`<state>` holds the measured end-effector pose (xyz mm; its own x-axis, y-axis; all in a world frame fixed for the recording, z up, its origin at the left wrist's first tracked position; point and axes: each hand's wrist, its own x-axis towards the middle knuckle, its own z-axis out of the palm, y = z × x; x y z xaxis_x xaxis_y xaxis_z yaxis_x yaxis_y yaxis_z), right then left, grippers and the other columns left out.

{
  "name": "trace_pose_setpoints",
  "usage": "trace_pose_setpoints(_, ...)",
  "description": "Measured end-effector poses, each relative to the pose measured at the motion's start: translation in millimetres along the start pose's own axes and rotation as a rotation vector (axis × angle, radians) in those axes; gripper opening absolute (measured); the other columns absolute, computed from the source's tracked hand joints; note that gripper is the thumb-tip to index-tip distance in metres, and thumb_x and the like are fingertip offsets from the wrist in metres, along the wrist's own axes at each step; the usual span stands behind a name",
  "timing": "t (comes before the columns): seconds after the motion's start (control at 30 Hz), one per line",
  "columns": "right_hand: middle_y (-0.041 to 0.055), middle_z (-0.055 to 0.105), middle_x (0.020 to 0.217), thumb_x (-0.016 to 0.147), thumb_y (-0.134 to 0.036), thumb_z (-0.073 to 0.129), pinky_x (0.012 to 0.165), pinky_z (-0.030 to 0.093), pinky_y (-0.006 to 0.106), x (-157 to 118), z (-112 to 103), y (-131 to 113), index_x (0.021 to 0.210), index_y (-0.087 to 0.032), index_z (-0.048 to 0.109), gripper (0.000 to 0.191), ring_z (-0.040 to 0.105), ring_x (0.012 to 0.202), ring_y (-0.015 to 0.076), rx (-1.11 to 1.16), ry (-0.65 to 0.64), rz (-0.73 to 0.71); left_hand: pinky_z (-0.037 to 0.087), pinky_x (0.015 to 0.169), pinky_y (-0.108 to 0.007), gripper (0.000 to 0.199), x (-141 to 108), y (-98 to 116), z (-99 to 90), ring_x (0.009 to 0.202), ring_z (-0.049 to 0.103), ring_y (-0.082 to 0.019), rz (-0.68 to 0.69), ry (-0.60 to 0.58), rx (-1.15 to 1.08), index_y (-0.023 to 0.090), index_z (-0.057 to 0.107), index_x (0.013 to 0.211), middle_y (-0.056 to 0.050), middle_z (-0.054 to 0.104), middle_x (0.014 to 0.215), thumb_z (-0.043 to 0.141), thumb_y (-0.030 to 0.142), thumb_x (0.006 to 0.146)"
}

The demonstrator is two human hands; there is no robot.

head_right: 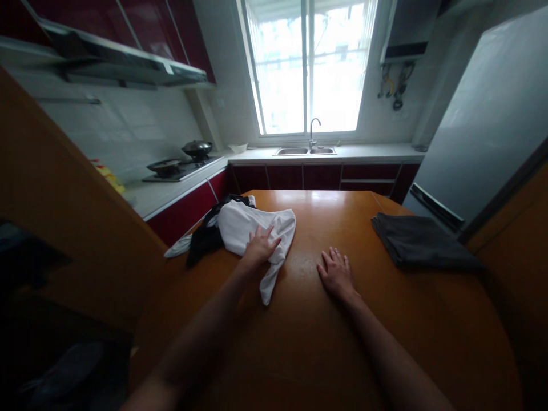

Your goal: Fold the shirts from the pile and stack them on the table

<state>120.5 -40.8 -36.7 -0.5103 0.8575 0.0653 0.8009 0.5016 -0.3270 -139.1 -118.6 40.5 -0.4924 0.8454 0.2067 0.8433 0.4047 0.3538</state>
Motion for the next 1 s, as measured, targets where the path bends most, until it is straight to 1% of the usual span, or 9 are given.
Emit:
trace_pose_setpoints(0.07,0.0125,0.031,0.163,0.099,-0.045,0.041,0.122,0.012,0.047,0,-1,0,0.149,-0.017,0.046,0.058,0.022,0.152,0.0248,0.009,-0.002,0.003,0.031,0.103,-0.071,0.071,-1,-2,18.3,0.142,0.03,-0.052,-0.081,-0.03,0.033,0.034,0.043,0.152,-0.019,0.032,0.16,0.056,0.064,0.088)
trace_pose_setpoints(0.17,0.0128,0.031,0.163,0.099,-0.044,0.042,0.122,0.011,0.047,0,-2,-1,0.149,-0.017,0.047,0.057,0.022,0.152,0.0248,0.014,0.0,0.002,0.023,0.106,-0.074,0.071,-3,-7,36.0,0.144,0.021,-0.057,-0.092,-0.076,0.096,0.032,0.045,0.15,-0.019,0.027,0.162,0.054,0.063,0.088)
trace_pose_setpoints(0.3,0.0138,0.032,0.162,0.098,-0.043,0.044,0.122,0.012,0.049,-1,-3,-2,0.148,-0.017,0.048,0.057,0.022,0.151,0.0259,0.033,0.007,-0.002,0.021,0.111,-0.07,0.065,-5,-10,40.6,0.146,0.021,-0.052,-0.061,-0.098,0.154,0.032,0.048,0.149,-0.016,0.029,0.162,0.05,0.06,0.09)
trace_pose_setpoints(0.47,0.0155,0.04,0.158,0.095,-0.04,0.047,0.121,0.015,0.052,2,4,0,0.141,-0.016,0.056,0.053,0.03,0.148,0.0286,0.148,0.103,-0.014,0.021,0.112,-0.069,0.065,-17,6,42.3,0.147,0.018,-0.051,0.005,-0.139,0.183,0.035,0.046,0.149,-0.011,0.028,0.164,0.049,0.061,0.09)
trace_pose_setpoints(0.63,0.0188,0.061,0.136,0.094,-0.031,0.038,0.113,0.038,0.043,9,1,16,0.124,-0.01,0.065,0.046,0.054,0.13,0.026,0.474,0.438,0.024,0.018,0.113,-0.07,0.066,-41,28,52.4,0.147,0.017,-0.052,0.27,-0.229,0.111,0.033,0.044,0.15,-0.011,0.026,0.165,0.053,0.059,0.09)
trace_pose_setpoints(0.77,0.0184,0.065,0.127,0.09,-0.023,0.039,0.112,0.038,0.045,8,-14,34,0.112,-0.01,0.068,0.038,0.054,0.127,0.0264,0.448,0.678,-0.084,0.015,0.117,-0.065,0.063,-47,37,49.0,0.15,0.011,-0.048,0.645,-0.423,-0.02,0.038,0.048,0.147,-0.003,0.022,0.167,0.062,0.053,0.088)
trace_pose_setpoints(0.83,0.0169,0.066,0.126,0.088,-0.019,0.041,0.113,0.036,0.045,5,-20,40,0.109,-0.012,0.069,0.036,0.053,0.128,0.0262,0.384,0.692,-0.117,0.014,0.12,-0.061,0.063,-40,35,40.3,0.152,0.007,-0.043,0.81,-0.578,-0.094,0.042,0.05,0.145,0.001,0.021,0.167,0.067,0.051,0.086)
trace_pose_setpoints(0.9,0.0155,0.066,0.125,0.087,-0.016,0.042,0.113,0.036,0.044,2,-22,43,0.107,-0.014,0.071,0.035,0.053,0.126,0.026,0.322,0.654,-0.111,0.013,0.121,-0.06,0.062,-30,28,28.7,0.153,0.003,-0.04,0.876,-0.713,-0.115,0.044,0.053,0.142,0.003,0.02,0.167,0.072,0.048,0.084)
trace_pose_setpoints(1.0,0.0145,0.064,0.128,0.088,-0.018,0.045,0.112,0.037,0.041,-1,-17,41,0.109,-0.015,0.071,0.034,0.052,0.125,0.0256,0.241,0.538,-0.068,0.01,0.118,-0.067,0.06,-12,15,12.1,0.153,0.005,-0.04,0.764,-0.746,-0.009,0.044,0.055,0.14,0.0,0.019,0.167,0.073,0.037,0.084)
